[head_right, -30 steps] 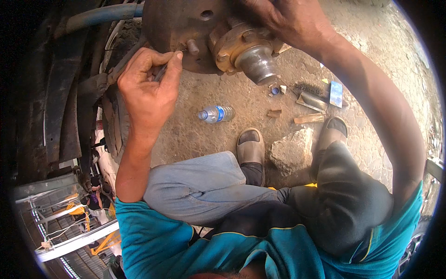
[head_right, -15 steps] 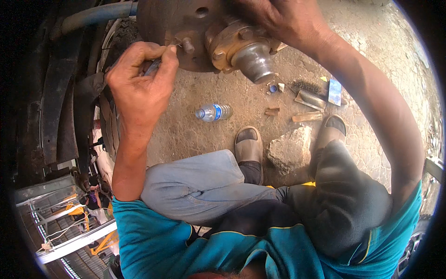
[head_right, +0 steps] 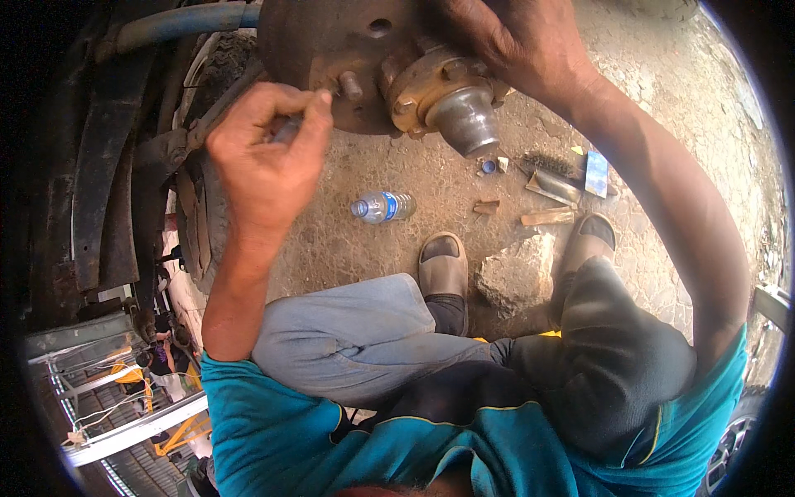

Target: The person sits on the ground and uses a wire brush to clean the surface of a vehicle wheel hub. They scrub the metal components and the area around the wheel studs, occasionally adjusting their grip on the brush and the hub.

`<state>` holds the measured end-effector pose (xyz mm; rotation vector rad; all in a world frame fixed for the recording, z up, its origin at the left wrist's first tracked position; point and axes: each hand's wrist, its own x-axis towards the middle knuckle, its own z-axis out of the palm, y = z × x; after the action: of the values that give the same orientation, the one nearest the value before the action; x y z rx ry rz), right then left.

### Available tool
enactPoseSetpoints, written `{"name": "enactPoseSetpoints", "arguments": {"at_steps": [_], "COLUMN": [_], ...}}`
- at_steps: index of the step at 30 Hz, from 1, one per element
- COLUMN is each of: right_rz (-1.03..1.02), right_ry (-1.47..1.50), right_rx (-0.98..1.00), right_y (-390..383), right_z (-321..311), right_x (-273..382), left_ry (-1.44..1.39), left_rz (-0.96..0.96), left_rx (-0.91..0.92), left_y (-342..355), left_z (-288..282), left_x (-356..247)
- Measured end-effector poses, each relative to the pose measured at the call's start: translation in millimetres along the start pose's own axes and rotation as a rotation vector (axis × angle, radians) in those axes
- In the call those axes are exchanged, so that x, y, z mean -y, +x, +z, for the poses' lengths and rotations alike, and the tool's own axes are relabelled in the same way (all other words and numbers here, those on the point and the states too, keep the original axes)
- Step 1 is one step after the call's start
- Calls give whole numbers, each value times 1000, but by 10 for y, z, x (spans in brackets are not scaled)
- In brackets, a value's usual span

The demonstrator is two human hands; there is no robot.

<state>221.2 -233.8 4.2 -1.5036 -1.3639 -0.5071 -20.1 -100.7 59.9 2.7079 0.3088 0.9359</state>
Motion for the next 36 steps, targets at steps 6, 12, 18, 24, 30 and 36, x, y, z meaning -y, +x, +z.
{"name": "enactPoseSetpoints", "arguments": {"at_steps": [6, 12, 18, 24, 30, 36], "right_rz": [-3, -22, 7, -12, -66, -24], "right_ry": [25, 68, 25, 42, 49, 54], "right_rx": [-11, -28, -21, -36, -68, -42], "right_y": [20, 39, -6, -19, -5, -8], "right_z": [-3, 26, 46, 57, 96, 55], "right_x": [-11, -9, -18, -60, -109, -35], "left_ry": [37, 2, 71, 151, 66, 2], "left_rz": [4, 14, -21, -34, -14, 24], "left_rx": [30, -10, 75, 165, 103, 50], "left_y": [6, 71, 109, 52, 110, 106], "left_z": [-1, -54, -99, -25, -66, -79], "left_x": [-28, -20, -74, -97, -83, 4]}}
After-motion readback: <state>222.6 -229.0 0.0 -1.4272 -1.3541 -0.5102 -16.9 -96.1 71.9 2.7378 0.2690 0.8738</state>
